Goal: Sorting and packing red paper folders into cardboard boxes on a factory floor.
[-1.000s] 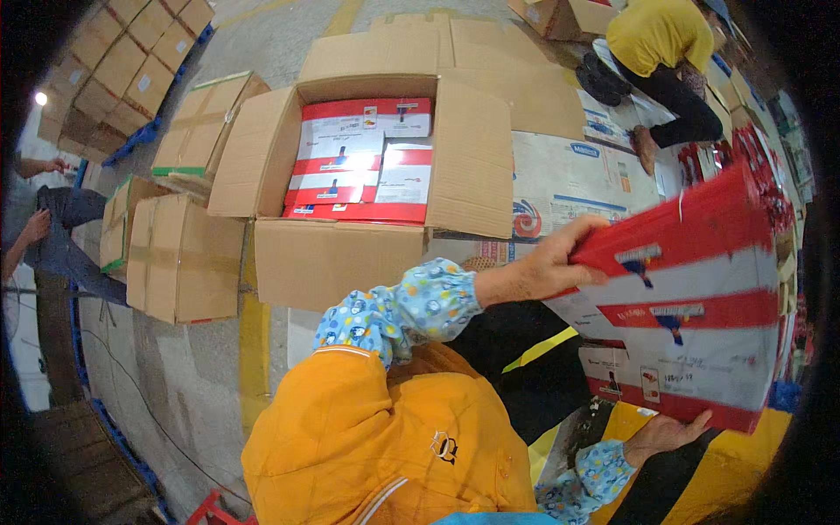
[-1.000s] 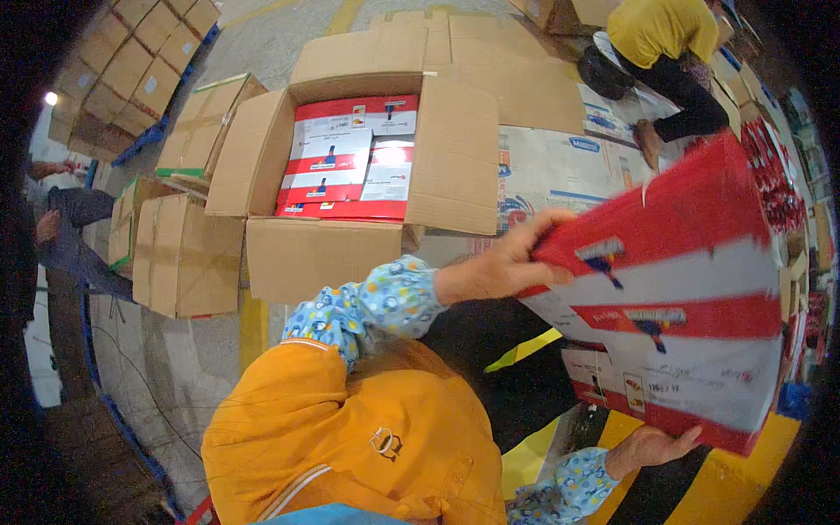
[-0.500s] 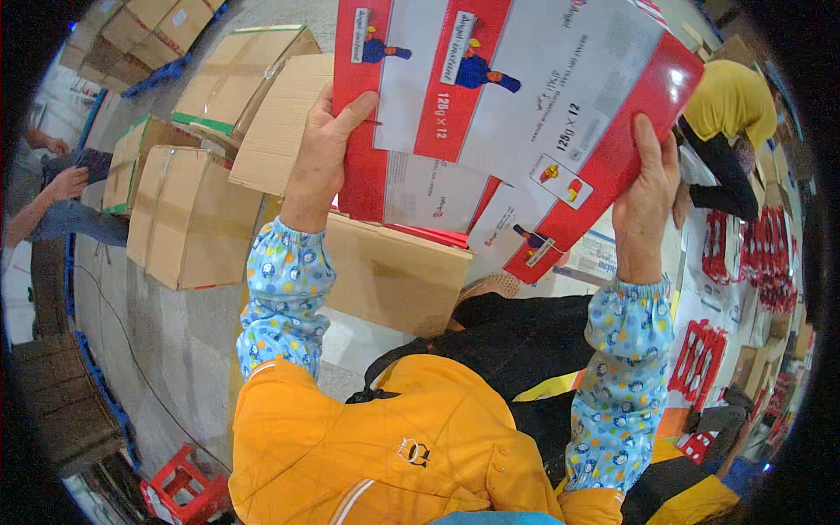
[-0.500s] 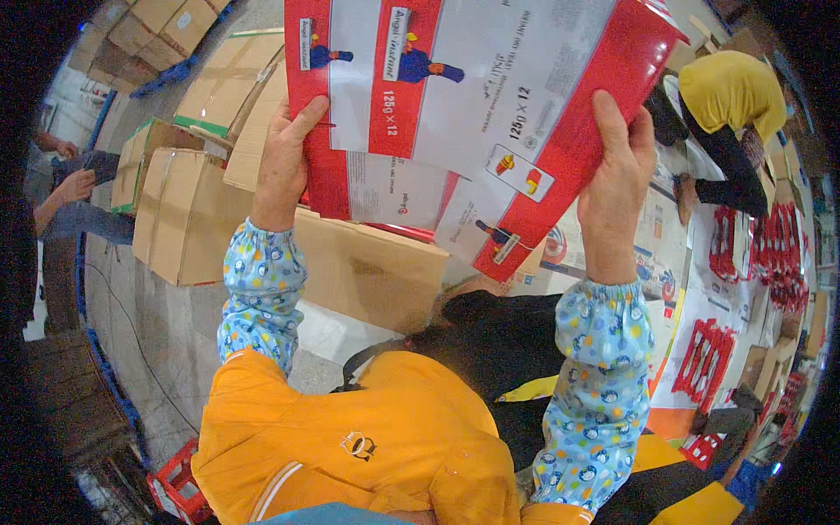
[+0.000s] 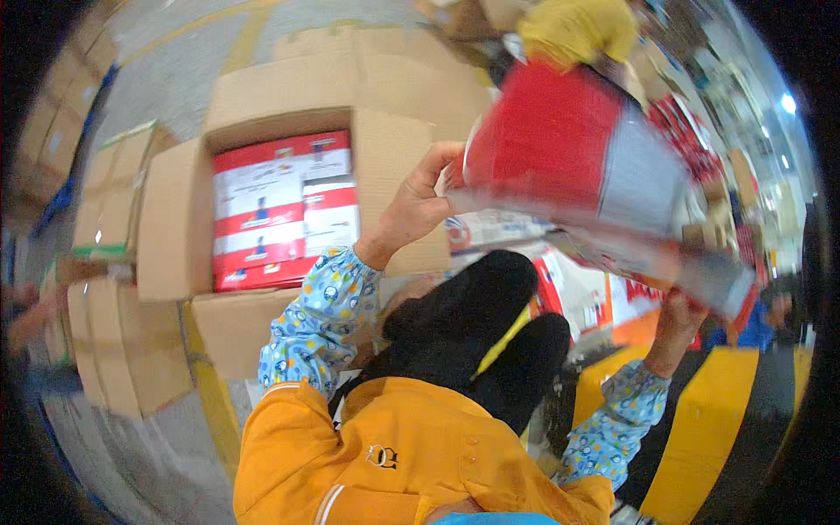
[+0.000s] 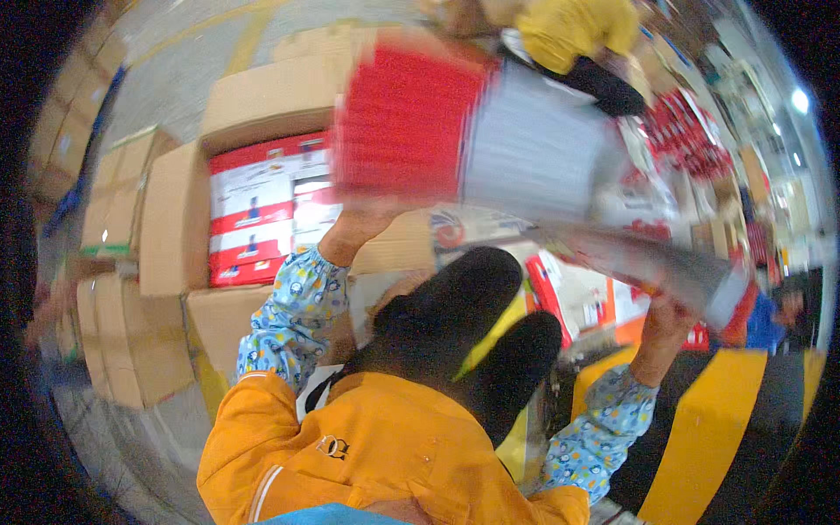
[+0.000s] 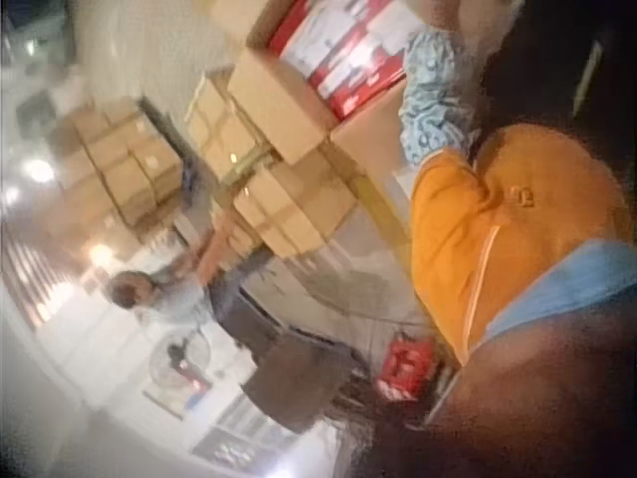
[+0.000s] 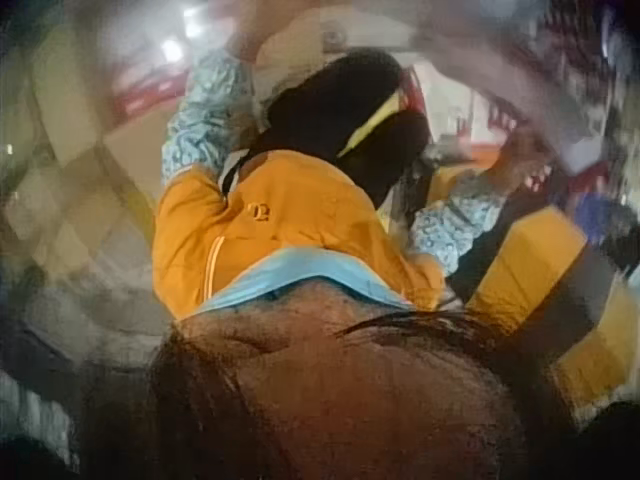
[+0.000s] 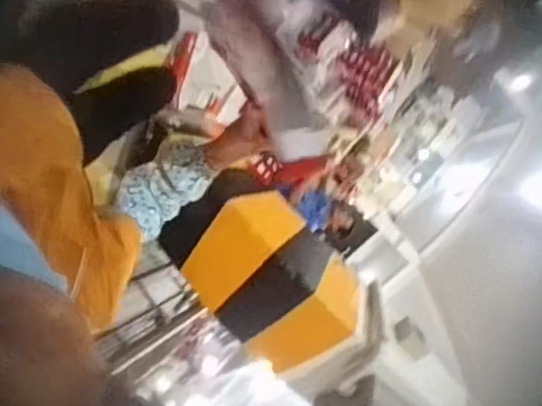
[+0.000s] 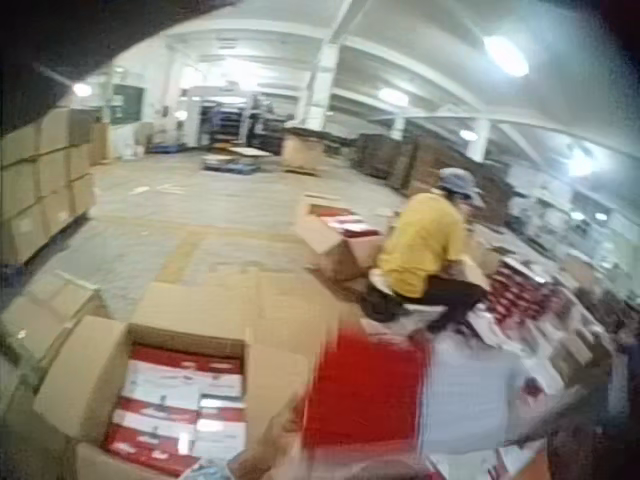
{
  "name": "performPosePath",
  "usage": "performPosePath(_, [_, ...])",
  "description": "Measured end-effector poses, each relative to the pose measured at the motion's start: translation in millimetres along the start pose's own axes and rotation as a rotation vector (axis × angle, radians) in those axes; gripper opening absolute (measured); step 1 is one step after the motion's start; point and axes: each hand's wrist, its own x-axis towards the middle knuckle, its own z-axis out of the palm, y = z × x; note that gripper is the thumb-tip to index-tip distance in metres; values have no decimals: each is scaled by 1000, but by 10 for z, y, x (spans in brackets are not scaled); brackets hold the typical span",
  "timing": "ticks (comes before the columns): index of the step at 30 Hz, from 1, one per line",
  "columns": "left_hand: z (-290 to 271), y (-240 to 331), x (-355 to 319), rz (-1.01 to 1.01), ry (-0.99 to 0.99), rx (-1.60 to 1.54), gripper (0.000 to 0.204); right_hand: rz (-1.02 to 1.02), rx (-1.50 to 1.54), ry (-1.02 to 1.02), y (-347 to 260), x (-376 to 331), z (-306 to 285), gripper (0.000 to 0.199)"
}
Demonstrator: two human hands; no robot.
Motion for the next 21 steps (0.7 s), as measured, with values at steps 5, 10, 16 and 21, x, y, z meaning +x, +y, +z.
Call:
performPosePath(5, [771, -641, -160, 315, -320, 71, 45, -167, 287, 148, -258, -1498, 95, 29])
performPosePath(10, [1137, -1068, -986, 246, -434, 279, 44, 141, 2, 39, -188, -3211, 84, 30])
performPosePath(16, [972, -1335, -1465, 199, -541, 324, 50, 109, -327, -198, -429, -3835, 195, 40])
performPosePath(21, [879, -1069, -1337, 148, -574, 549, 47, 794, 194, 179, -134, -3734, 109, 40])
